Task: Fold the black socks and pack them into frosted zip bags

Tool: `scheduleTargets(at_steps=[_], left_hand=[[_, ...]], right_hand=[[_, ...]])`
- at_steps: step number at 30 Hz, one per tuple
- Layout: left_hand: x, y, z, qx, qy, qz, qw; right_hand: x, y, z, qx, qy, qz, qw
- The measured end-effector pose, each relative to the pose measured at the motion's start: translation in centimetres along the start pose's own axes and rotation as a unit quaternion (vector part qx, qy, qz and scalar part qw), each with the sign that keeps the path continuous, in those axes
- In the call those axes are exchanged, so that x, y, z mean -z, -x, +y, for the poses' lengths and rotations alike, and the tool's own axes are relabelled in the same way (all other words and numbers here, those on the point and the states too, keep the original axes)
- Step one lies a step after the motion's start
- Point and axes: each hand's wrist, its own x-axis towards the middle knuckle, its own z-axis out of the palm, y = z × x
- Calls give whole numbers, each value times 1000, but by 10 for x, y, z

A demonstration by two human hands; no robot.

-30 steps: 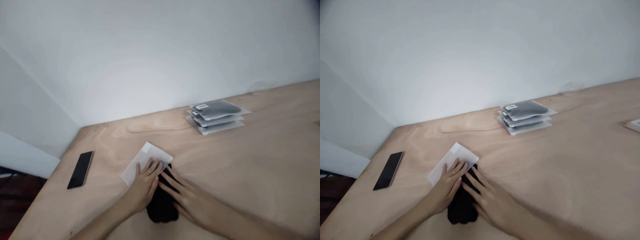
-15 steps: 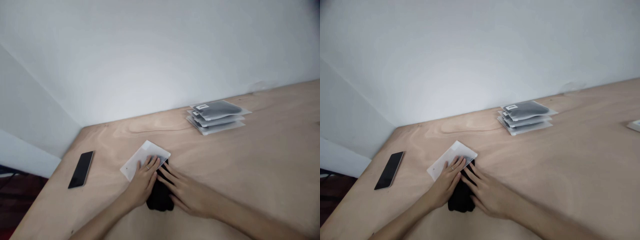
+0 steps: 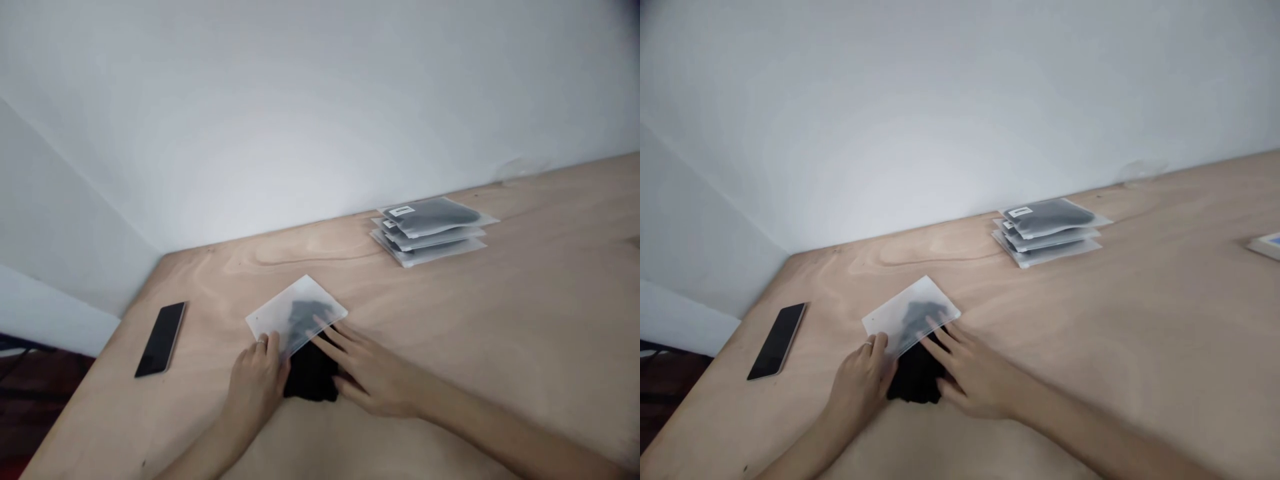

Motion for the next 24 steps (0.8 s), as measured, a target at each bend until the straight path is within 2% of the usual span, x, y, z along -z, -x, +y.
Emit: scheduleTargets(at_steps=[2, 4, 8, 12, 14, 18, 21, 24], left_hand=[[5, 3, 4, 12, -10, -68, 998], [10, 2, 9, 2, 2, -109, 994], [16, -4, 14, -5, 45, -120, 992], [20, -5, 16, 14, 44, -135, 990], [22, -4, 18, 14, 52, -132, 990], [24, -3, 28, -27, 89, -102, 990], [27, -5, 37, -40, 71, -85, 993], [26, -9, 36, -36, 36, -61, 997]], right_hand=[[5, -1, -5, 17, -18, -33, 999], [3, -5, -9, 23, -11, -37, 999], [-10, -15, -13, -6, 23, 16, 1000], [-23, -25, -4, -49, 60, 77, 994], [-29, -30, 2, -73, 71, 97, 990], [-36, -44, 7, -93, 73, 103, 988], [-31, -48, 3, -89, 63, 95, 989], [-20, -38, -3, -65, 42, 85, 993]])
